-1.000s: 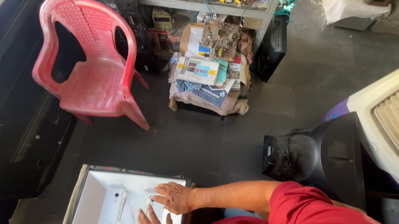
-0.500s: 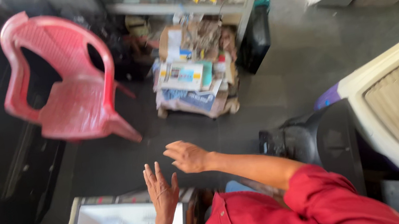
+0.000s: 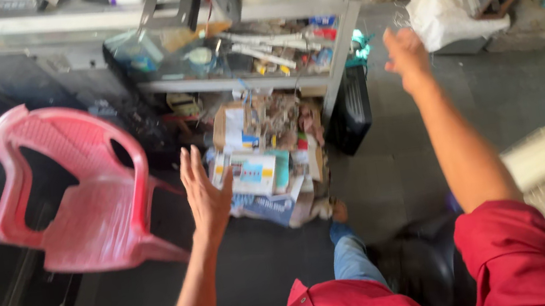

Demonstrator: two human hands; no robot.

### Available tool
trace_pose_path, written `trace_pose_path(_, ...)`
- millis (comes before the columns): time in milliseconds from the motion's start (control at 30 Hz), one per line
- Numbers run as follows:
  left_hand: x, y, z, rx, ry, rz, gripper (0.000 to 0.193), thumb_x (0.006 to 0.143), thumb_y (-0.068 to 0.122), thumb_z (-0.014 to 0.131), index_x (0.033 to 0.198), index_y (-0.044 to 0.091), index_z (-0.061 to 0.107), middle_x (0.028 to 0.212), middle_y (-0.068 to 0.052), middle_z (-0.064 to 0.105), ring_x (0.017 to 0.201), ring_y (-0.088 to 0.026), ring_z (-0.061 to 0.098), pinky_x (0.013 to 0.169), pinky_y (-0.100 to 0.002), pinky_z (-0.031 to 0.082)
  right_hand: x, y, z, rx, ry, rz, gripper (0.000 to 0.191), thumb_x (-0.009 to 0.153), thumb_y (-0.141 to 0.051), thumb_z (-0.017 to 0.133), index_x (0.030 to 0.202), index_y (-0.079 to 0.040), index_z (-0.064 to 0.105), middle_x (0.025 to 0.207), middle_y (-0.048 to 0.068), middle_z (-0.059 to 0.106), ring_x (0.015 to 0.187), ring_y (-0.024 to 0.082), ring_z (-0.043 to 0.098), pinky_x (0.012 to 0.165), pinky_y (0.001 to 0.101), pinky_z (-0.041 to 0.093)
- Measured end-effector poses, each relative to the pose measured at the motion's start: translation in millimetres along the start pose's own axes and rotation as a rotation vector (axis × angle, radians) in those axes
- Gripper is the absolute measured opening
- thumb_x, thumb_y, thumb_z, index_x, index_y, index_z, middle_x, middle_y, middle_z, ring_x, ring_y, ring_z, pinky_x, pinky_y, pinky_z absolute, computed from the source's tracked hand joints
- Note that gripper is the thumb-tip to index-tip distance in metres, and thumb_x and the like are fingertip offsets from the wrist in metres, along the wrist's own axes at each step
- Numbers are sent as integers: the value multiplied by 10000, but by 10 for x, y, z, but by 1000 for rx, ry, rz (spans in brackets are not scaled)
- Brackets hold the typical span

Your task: The person repairs an LED light fixture at a workbench. They solder wires on the fixture's LED strips with a soldering iron, tear pieces of tape and secure the wiring, then fold the white reflector panels back over the LED assembly and adjust the wires inside the housing.

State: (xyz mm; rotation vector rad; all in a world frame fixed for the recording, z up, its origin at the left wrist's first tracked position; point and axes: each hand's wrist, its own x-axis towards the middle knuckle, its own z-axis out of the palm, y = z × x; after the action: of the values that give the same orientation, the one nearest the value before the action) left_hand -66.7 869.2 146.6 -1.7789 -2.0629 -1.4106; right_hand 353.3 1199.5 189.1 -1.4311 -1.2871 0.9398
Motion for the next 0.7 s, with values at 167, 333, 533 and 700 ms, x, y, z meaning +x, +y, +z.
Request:
trace_pose_path(167, 1898, 323, 1206, -138, 160, -137, 944, 891, 279, 864, 1588, -15, 300, 1569, -272, 404, 1468, -452, 385, 1213, -510, 336, 2357, -468, 104, 209, -36, 150, 911, 858, -665, 752, 1514, -117, 437, 1412, 212, 514, 1175, 335, 605, 796, 476, 624)
trace_pose_path(333, 2924, 466, 1923, -89, 245, -238, 1013, 884, 295, 897, 1589, -62, 263, 1566, -281, 390, 1466, -445, 370, 1212, -516, 314, 3677, -549, 520, 274, -116, 332, 1049, 717, -747, 767, 1524, -175, 415, 1448, 245, 465, 1207, 416, 585, 828, 558, 603)
trace_pose_path(533, 3443, 357, 2457, -23, 260, -308, 999, 863, 288, 925, 1576, -56, 314, 1525, -267, 479, 1439, -400, 456, 1199, -464, 374, 4337, -408, 893, 438, -357, 424, 1033, 702, -748, 799, 1510, -204, 458, 1476, 217, 514, 1278, 400, 581, 963, 651, 511)
trace_pose_path(700, 3587, 219, 2673, -128, 264, -421, 888, 832, 252, 897, 1520, -32, 414, 1385, -227, 608, 1263, -331, 624, 1071, -405, 489, 4569, -355, 892, 532, -661, 402, 895, 732, -642, 806, 1457, -219, 496, 1485, 100, 557, 1358, 357, 546, 998, 696, 457)
